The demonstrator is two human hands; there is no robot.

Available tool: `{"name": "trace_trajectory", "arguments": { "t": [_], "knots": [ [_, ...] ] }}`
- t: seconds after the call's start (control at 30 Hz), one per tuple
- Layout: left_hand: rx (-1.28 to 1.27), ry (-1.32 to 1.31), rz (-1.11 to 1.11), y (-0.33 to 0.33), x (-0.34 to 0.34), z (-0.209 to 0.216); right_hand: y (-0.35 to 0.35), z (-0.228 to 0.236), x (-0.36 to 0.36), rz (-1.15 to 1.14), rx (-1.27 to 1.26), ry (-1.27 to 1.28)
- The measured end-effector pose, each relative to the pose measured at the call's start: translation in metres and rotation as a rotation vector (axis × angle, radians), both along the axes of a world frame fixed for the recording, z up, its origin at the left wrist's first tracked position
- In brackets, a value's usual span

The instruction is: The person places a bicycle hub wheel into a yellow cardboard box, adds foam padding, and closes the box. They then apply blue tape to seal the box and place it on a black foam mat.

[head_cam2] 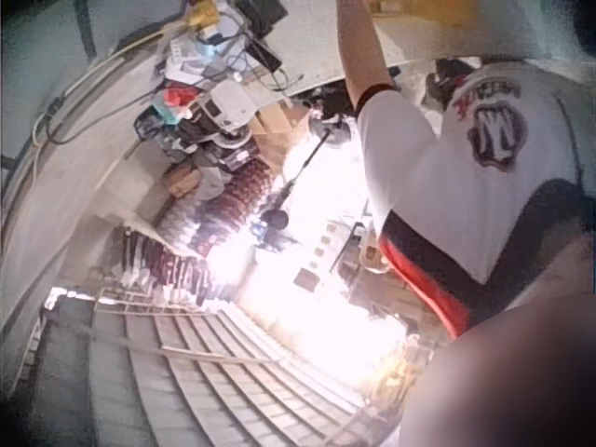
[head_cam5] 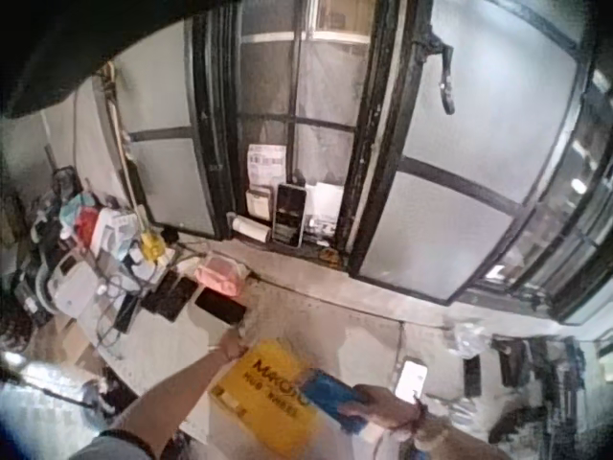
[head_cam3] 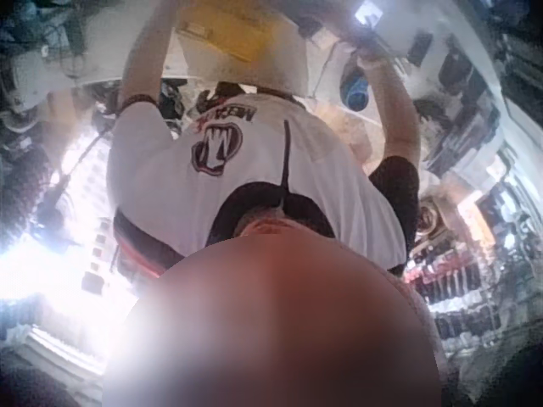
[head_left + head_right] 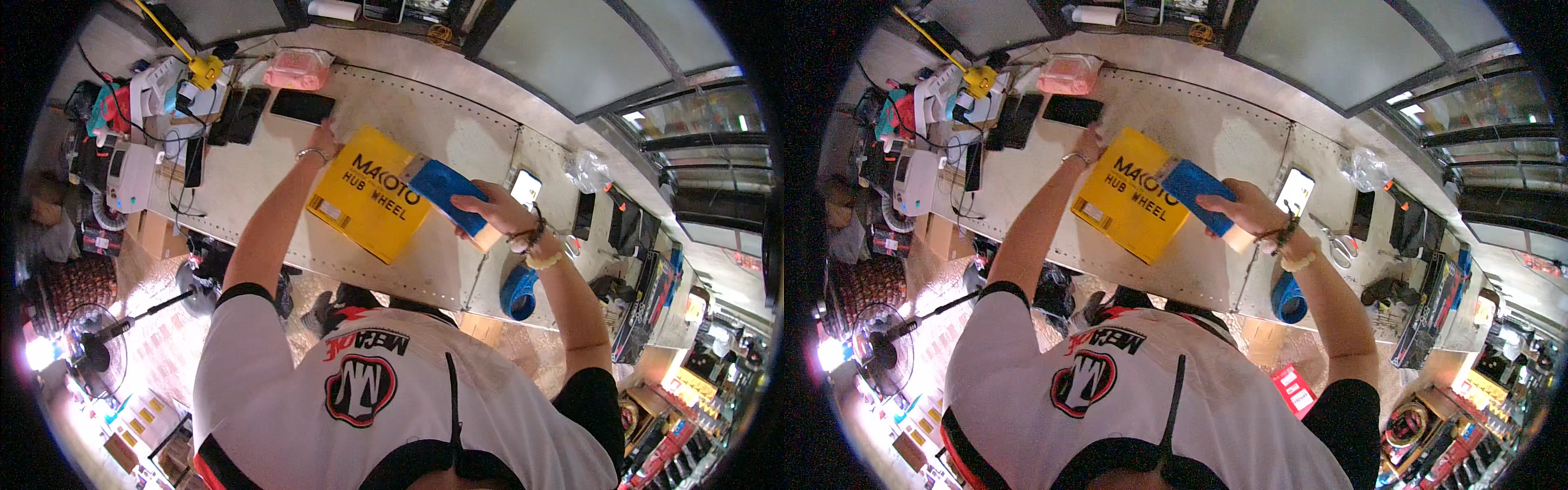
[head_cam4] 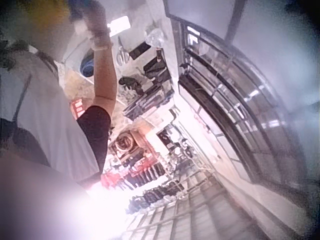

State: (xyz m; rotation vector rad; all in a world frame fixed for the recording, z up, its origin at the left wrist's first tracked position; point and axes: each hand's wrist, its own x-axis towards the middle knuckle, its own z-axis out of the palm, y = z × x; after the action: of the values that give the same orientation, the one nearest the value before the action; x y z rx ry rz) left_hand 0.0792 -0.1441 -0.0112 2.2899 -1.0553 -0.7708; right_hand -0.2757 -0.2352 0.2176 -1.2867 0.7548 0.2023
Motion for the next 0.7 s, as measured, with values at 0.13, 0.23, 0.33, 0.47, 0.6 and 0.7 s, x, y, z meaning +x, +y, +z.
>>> {"name": "trace_trajectory", "arguments": {
  "t": [0.13, 0.23, 0.33, 0.47, 0.6, 0.7],
  "knots": [
    [0.021, -0.056, 0.007, -0.001, -0.046, 0.04, -0.002, -0.014, -0.018, 0.02, -0.045, 0.047],
    [0.088, -0.128, -0.012, 0.002, -0.073, 0.069, 0.004, -0.034, -0.058, 0.03, -0.075, -0.051],
    [0.203, -0.091, 0.013, 0.001, -0.086, 0.085, 0.015, -0.071, -0.101, 0.07, -0.201, 0.228],
    [0.191, -0.154, -0.037, -0.002, -0.079, 0.085, 0.018, -0.13, -0.092, 0.108, -0.421, 0.231],
    [0.202, -0.13, -0.028, -0.002, -0.076, 0.075, 0.006, -0.137, -0.049, 0.277, -0.637, 0.391],
    [0.019, -0.447, -0.003, 0.001, -0.097, 0.081, 0.009, -0.109, -0.032, 0.437, -0.822, 0.461]
  ]
}}
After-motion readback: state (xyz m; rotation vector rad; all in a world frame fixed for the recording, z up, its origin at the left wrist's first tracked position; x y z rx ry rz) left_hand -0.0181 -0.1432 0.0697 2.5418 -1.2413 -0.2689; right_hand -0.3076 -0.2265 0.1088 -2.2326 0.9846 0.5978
